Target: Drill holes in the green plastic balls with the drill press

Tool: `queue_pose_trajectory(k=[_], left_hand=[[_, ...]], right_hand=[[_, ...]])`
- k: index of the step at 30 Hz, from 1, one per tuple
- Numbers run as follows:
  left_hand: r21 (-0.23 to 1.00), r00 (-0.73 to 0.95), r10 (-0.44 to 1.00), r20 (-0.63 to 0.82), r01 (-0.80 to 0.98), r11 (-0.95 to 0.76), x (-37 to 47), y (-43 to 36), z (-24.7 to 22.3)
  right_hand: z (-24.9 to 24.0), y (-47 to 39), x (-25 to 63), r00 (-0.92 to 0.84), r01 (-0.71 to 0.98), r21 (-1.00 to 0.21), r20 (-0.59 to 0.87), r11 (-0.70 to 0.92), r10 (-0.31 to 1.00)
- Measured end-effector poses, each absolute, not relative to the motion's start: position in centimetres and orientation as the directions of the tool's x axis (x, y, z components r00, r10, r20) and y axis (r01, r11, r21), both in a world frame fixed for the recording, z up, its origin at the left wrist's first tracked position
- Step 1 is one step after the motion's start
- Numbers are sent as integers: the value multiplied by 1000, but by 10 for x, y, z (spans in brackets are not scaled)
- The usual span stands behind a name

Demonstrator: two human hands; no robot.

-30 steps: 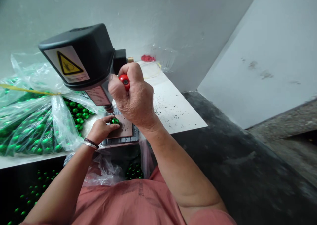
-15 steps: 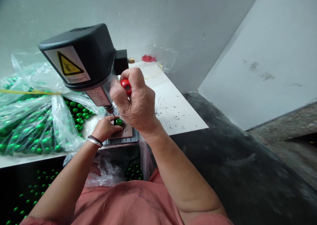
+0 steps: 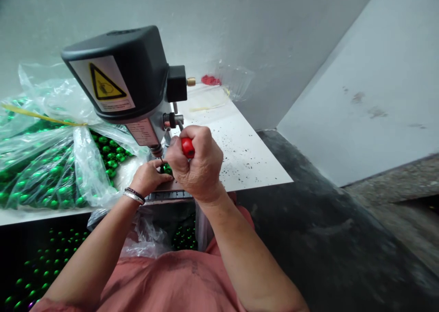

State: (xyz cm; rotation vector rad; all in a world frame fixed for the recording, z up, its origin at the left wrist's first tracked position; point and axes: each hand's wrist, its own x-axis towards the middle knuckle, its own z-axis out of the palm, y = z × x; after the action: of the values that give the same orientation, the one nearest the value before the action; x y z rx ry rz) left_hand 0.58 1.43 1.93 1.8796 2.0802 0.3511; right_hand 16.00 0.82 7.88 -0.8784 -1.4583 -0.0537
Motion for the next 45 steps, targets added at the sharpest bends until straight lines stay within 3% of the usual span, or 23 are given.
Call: queue_pose_trajectory(k=[10, 23, 27, 29, 32, 34, 36, 38, 40, 43, 45], left_hand=[[406, -81, 994, -68, 908, 102, 6, 12, 20], [431, -60, 998, -35, 900, 69, 4, 12, 17], [455, -63, 997, -33, 888, 72, 6, 13, 15], [468, -81, 997, -14, 880, 78, 7, 11, 15], [483, -123, 992, 9, 870, 103, 6, 0, 18], [494, -116, 993, -30, 862, 116, 2, -13, 24], [542, -4, 991, -133, 837, 76, -5, -27, 32], [641, 166, 960, -225, 768, 17, -11, -38, 38], [738, 227, 939, -259, 674, 41, -16, -43, 39], [883, 41, 972, -232, 428, 193, -17, -40, 31], [951, -111, 953, -282, 100, 293, -16, -33, 25]], right_hand=[[57, 8, 154, 238, 537, -474, 879, 698, 414], [27, 12, 153, 202, 373, -531, 847, 761, 492], [52, 14, 155, 227, 403, -522, 853, 752, 470], [77, 16, 156, 237, 504, -483, 874, 716, 424], [108, 18, 156, 229, 521, -500, 863, 692, 451], [117, 19, 155, 232, 501, -521, 850, 691, 473], [118, 20, 155, 242, 480, -537, 841, 694, 483], [116, 20, 154, 249, 465, -547, 835, 696, 490], [114, 19, 154, 245, 458, -550, 834, 699, 495], [114, 18, 156, 226, 450, -563, 822, 693, 522], [115, 18, 157, 214, 445, -580, 809, 682, 548]])
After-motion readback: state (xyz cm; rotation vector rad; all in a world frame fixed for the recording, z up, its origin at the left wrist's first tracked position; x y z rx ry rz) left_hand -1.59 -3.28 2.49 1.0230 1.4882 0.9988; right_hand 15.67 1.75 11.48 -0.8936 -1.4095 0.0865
